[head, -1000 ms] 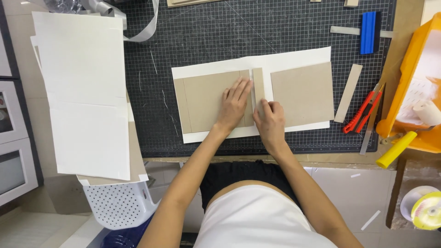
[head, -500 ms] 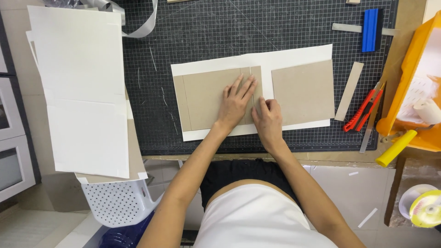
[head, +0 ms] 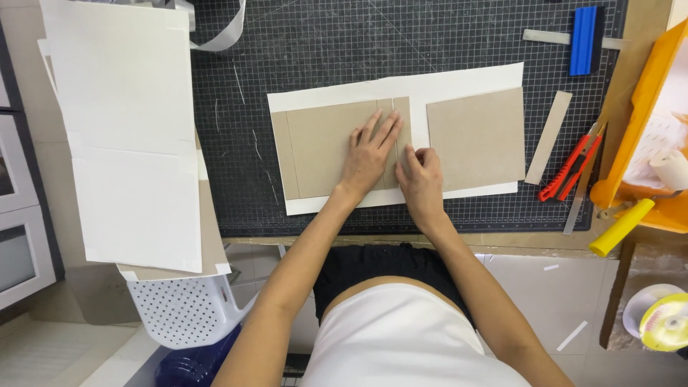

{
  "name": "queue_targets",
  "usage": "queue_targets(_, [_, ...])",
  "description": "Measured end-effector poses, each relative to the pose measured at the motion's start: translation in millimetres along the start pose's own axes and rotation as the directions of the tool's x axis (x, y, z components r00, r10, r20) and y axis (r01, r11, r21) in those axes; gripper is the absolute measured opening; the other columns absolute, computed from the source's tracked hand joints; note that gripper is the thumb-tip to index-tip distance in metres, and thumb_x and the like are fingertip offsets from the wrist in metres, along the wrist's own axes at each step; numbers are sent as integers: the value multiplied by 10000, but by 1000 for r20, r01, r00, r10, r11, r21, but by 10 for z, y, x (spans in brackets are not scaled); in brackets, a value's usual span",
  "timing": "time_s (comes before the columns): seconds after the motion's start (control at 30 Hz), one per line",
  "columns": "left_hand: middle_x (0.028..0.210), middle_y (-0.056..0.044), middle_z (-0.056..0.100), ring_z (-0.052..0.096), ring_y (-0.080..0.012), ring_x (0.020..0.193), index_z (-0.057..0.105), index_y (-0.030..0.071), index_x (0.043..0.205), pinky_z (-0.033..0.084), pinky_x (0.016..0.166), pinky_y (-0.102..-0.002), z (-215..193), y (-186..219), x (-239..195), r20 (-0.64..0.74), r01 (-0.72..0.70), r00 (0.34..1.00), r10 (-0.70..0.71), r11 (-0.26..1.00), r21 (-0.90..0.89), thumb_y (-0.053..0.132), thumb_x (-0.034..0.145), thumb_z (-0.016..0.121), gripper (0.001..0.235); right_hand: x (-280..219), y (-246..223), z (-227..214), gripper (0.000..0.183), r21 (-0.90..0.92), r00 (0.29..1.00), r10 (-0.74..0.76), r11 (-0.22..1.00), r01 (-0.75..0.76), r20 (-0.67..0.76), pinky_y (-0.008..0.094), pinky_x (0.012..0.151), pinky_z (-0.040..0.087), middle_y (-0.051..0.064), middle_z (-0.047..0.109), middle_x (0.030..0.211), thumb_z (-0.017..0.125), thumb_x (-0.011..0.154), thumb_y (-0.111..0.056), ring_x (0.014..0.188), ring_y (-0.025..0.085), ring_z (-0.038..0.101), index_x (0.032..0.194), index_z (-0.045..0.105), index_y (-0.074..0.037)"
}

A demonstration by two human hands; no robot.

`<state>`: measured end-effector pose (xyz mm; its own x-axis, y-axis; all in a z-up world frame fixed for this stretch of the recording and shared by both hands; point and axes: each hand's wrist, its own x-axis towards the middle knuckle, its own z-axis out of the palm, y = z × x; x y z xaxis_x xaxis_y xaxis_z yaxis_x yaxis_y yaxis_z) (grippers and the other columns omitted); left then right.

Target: Applying adhesive to cardboard panels and mounting them onto a paper sheet to create a cover assembly.

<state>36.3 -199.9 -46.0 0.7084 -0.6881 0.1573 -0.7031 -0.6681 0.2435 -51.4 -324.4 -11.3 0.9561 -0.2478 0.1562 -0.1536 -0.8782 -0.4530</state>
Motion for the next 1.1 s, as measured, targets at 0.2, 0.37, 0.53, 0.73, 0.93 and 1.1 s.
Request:
queue_targets(0.2, [1582, 58, 390, 347, -232, 1466, 436, 265, 1513, 360, 1084, -430, 110, -23, 2, -2, 35, 999, -35, 998, -51, 252, 1008, 484, 507, -98, 117, -143, 420, 162, 977, 77, 981, -111, 201, 414, 778, 593, 158, 544, 1041, 714, 905, -8, 880, 340, 691, 1320, 654, -35])
queue_targets(0.37, [1598, 62, 371, 339, -237, 1473, 430, 286, 1521, 366, 1090, -442, 106, -33, 8, 11, 34, 999, -34, 997, -68, 577, 1032, 404, 569, -208, 132, -148, 498, 152, 964, 97, 979, -138, 247, 420, 798, 597, 160, 530, 1057, 740, 881, -15, 880, 339, 700, 1364, 624, -44])
queue_targets(0.53, [1613, 67, 347, 322, -240, 1480, 411, 287, 1534, 368, 1088, -448, 143, -41, 15, 26, 37, 999, -35, 997, -68, 613, 1022, 403, 607, -239, 187, -88, 507, 134, 961, 98, 982, -137, 258, 400, 819, 590, 121, 516, 1067, 739, 897, -100, 895, 314, 704, 1391, 624, -101])
queue_targets(0.73, [1609, 65, 356, 329, -235, 1477, 416, 278, 1529, 360, 1079, -441, 168, -38, 1, 12, 25, 1000, -25, 998, -49, 630, 1013, 383, 625, -240, 141, -119, 500, 114, 961, 88, 986, -122, 262, 350, 851, 589, 102, 502, 1067, 737, 902, -125, 907, 270, 707, 1390, 631, -118])
queue_targets(0.93, [1612, 52, 352, 324, -241, 1477, 416, 262, 1529, 349, 1057, -442, 192, -44, 16, -5, -6, 1000, 6, 999, -34, 621, 1018, 382, 625, -279, 207, -27, 508, 143, 961, 100, 980, -141, 258, 336, 873, 578, 85, 480, 1069, 705, 924, -143, 915, 243, 690, 1421, 598, -141])
queue_targets(1.1, [1607, 20, 362, 345, -270, 1457, 447, 235, 1505, 345, 1026, -450, 266, -73, -1, -44, -50, 998, 52, 998, 48, 635, 1021, 359, 634, -240, 98, -179, 462, 164, 966, 83, 979, -125, 243, 358, 862, 584, 86, 481, 1054, 667, 949, -152, 909, 264, 685, 1407, 606, -161])
